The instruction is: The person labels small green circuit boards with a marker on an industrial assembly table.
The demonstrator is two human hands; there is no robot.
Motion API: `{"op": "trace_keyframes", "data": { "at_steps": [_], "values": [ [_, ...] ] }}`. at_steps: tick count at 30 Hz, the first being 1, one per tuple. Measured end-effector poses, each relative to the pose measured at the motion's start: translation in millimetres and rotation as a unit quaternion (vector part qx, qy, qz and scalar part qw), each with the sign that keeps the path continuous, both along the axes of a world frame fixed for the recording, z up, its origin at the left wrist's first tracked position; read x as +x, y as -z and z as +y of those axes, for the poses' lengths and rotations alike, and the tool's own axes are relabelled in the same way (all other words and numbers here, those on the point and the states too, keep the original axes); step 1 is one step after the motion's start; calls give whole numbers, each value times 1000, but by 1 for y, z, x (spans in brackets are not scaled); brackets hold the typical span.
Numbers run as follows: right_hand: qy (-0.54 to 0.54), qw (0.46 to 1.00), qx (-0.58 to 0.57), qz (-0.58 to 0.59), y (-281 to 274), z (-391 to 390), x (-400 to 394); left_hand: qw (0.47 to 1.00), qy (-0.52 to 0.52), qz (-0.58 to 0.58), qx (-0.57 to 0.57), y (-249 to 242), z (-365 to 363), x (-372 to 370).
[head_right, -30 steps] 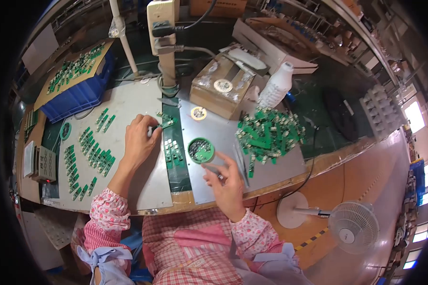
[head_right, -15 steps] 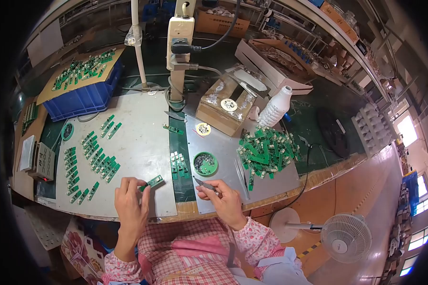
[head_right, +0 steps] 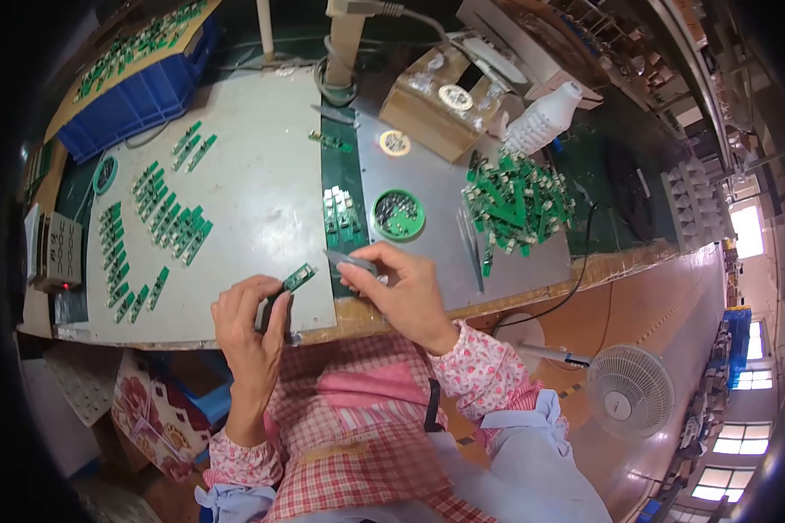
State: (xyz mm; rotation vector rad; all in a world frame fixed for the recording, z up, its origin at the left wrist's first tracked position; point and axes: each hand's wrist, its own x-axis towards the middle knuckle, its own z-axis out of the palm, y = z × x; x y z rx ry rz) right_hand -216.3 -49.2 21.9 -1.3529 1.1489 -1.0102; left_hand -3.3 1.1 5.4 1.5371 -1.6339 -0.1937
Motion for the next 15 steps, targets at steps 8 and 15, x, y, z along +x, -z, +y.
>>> {"op": "trace_keyframes", "data": {
  "at_steps": [8, 15],
  "values": [
    [1, 999, 38, -19, 5, -4, 5, 999, 9, 6, 33, 1, -2, 1],
    [0, 999, 18, 46, -1, -7, 7, 998, 29, -10, 51, -9, -4, 5]
  ]
}}
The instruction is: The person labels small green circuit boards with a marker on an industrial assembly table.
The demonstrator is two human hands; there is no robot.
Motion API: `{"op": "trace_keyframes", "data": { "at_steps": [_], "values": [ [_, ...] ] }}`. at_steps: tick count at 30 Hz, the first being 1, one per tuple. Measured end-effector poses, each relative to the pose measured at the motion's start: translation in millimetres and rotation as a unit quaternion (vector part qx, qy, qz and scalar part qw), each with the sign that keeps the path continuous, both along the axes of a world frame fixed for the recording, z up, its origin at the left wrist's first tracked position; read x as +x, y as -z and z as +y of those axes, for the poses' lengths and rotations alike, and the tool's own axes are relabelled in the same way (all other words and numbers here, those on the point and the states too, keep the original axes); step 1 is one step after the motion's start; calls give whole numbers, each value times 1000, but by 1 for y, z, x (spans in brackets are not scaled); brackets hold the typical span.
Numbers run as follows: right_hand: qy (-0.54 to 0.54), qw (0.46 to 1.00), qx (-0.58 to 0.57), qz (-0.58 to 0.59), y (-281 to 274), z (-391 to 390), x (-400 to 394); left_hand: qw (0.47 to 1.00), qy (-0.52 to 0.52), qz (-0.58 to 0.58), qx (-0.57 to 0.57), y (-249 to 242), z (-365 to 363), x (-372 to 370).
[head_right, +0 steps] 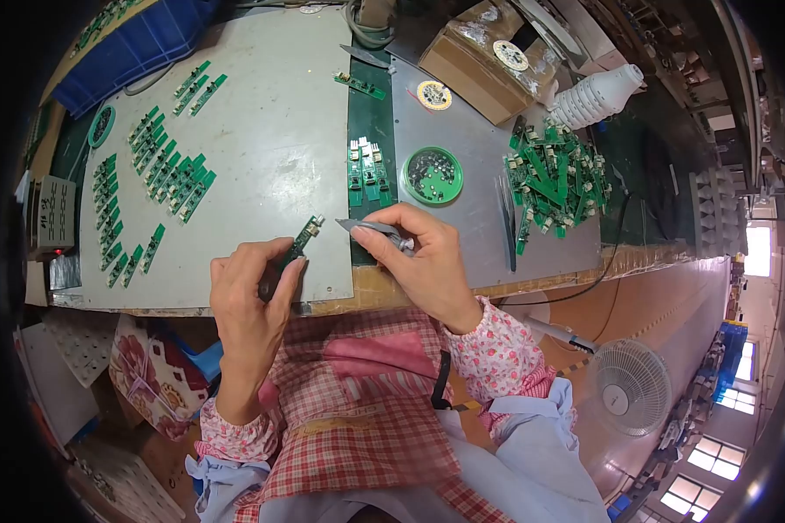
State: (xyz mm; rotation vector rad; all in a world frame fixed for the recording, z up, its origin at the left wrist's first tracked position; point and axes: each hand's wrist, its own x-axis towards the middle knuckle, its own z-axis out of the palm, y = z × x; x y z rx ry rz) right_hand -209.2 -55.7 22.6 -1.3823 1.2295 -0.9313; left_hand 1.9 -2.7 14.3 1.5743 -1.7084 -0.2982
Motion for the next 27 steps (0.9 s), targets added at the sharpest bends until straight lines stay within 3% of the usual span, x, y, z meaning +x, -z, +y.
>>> {"op": "trace_keyframes", "data": {
  "at_steps": [5, 17, 27],
  "values": [
    [10, 1000, -4, 26, -2, -1, 4, 1000, -14, 17, 8, -5, 0, -3],
    [-11, 972, -178, 152, -4, -3, 17, 999, -27, 26, -36, 8, 0, -6],
    [-35, 936, -297, 189, 3, -4, 29, 998, -38, 30, -46, 12, -1, -7]
  ]
}}
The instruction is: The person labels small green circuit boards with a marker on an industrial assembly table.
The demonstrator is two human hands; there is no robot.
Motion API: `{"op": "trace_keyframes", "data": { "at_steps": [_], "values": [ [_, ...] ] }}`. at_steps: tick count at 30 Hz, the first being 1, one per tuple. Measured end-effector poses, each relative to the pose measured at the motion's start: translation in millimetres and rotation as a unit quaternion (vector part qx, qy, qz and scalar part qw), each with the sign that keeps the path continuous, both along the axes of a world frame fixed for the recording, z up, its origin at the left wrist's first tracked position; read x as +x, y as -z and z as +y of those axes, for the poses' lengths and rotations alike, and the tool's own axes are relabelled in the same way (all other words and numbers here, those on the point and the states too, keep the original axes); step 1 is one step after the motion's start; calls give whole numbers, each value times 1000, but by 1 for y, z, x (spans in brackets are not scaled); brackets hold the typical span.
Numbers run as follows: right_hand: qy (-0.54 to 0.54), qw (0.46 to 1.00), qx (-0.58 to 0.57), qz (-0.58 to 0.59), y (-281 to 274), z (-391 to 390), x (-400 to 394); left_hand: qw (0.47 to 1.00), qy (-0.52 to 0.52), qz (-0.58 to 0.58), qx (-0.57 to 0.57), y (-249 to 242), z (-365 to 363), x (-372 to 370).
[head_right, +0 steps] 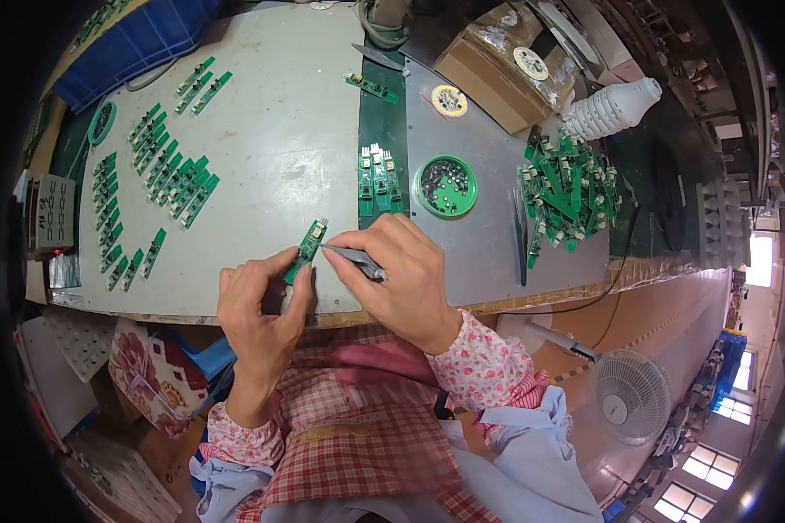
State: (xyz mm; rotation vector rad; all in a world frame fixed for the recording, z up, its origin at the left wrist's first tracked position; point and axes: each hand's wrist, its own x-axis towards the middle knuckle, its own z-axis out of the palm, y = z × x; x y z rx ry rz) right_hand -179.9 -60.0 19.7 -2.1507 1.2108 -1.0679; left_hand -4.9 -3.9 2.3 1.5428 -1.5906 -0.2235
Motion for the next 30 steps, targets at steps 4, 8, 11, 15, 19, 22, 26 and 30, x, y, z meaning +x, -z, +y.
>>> {"op": "trace_keyframes", "data": {
  "at_steps": [4, 8, 11, 15, 19, 22, 26, 30],
  "values": [
    [-3, 999, -28, 20, 0, -1, 4, 1000, 4, 4, 2, 1, 1, 1],
    [-8, 997, -61, 43, 5, -3, 4, 1000, 2, 0, -5, 1, 0, 1],
    [-11, 996, -75, 47, 7, -4, 5, 1000, 0, 1, -9, 3, 0, 0],
    [-7, 994, -85, 63, 7, -4, 6, 1000, -2, 6, -18, 5, 0, 0],
    [-9, 994, -91, 66, 7, -5, 7, 1000, -2, 3, -14, 6, 0, 0],
    [-11, 994, -89, 67, 6, -5, 7, 1000, -2, -1, -8, 6, 0, -1],
    [-6, 995, -77, 67, 5, -4, 6, 1000, 1, 1, 17, 3, 0, 1],
    [4, 996, -68, 59, 3, -3, 3, 999, 15, 3, 29, 0, -1, 5]
  ]
}}
